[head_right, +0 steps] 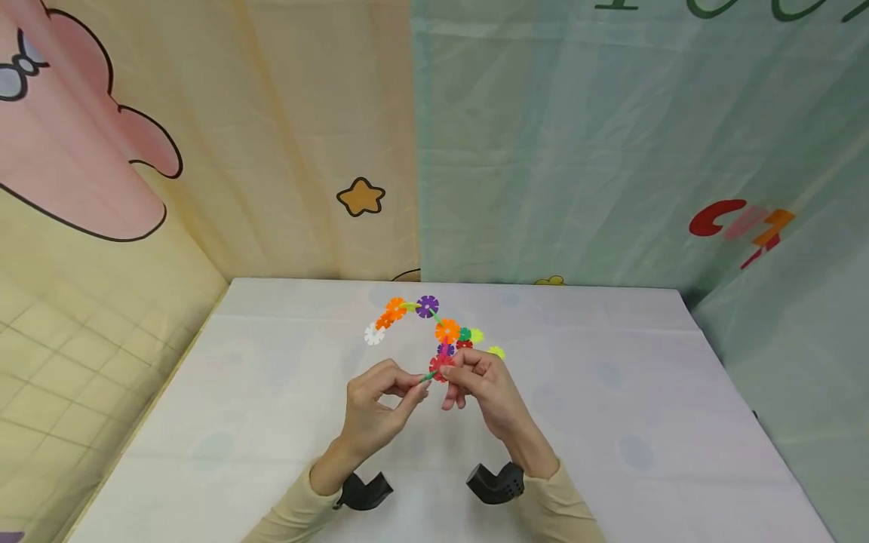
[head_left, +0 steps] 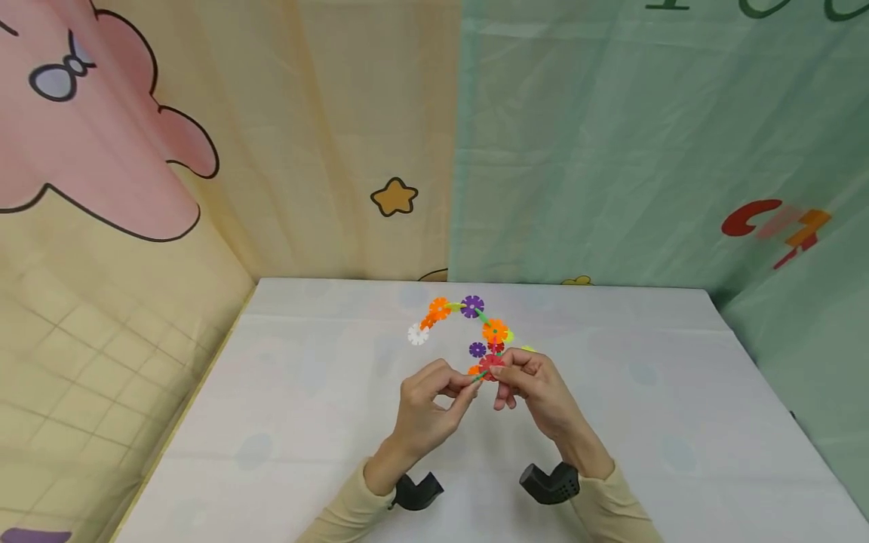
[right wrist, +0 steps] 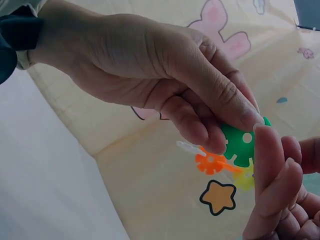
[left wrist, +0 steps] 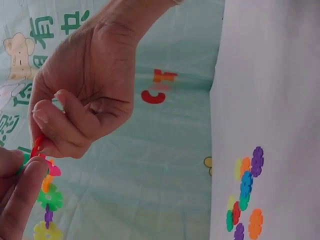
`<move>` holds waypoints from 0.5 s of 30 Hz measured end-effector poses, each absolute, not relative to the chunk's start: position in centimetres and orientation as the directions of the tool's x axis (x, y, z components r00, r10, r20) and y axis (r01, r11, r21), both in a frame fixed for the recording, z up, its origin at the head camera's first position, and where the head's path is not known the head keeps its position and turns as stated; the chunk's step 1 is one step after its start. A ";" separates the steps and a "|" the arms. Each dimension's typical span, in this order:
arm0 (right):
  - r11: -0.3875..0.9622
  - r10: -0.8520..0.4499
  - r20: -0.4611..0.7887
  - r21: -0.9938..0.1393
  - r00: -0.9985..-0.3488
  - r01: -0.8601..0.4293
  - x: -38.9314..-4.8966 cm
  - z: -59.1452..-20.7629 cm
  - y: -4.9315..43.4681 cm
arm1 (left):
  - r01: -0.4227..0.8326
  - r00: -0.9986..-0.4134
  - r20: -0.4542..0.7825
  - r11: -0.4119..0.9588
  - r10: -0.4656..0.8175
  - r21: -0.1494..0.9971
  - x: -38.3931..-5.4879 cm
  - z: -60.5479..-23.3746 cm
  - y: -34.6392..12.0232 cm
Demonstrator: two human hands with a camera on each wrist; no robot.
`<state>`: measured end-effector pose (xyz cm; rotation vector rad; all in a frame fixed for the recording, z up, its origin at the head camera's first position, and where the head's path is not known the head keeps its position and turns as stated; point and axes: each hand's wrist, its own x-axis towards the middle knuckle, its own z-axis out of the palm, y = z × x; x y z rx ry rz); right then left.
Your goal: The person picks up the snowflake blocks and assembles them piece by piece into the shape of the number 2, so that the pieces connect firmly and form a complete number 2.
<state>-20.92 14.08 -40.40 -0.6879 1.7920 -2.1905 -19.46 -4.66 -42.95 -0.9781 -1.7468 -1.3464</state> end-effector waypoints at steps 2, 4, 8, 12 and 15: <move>-0.210 -0.448 0.204 -0.970 -0.871 -0.120 -21.0 -40.3 14.2 | 0.874 -0.478 0.869 0.172 0.130 0.455 -19.5 -43.1 -4.4; -0.196 -0.437 0.202 -0.972 -0.877 -0.126 -21.1 -40.3 14.4 | 0.861 -0.500 0.858 0.175 0.116 0.478 -19.4 -43.1 -4.2; -0.161 -0.411 0.189 -0.978 -0.892 -0.133 -21.1 -40.3 14.4 | 0.815 -0.572 0.814 0.176 0.098 0.552 -19.3 -43.0 -4.0; -0.120 -0.392 0.181 -0.982 -0.902 -0.145 -21.1 -40.4 14.3 | 0.748 -0.660 0.748 0.158 0.076 0.644 -18.7 -41.6 -4.0; -0.105 -0.383 0.186 -0.982 -0.905 -0.158 -21.1 -40.4 14.3 | 0.716 -0.695 0.716 0.143 0.063 0.683 -18.2 -40.4 -4.0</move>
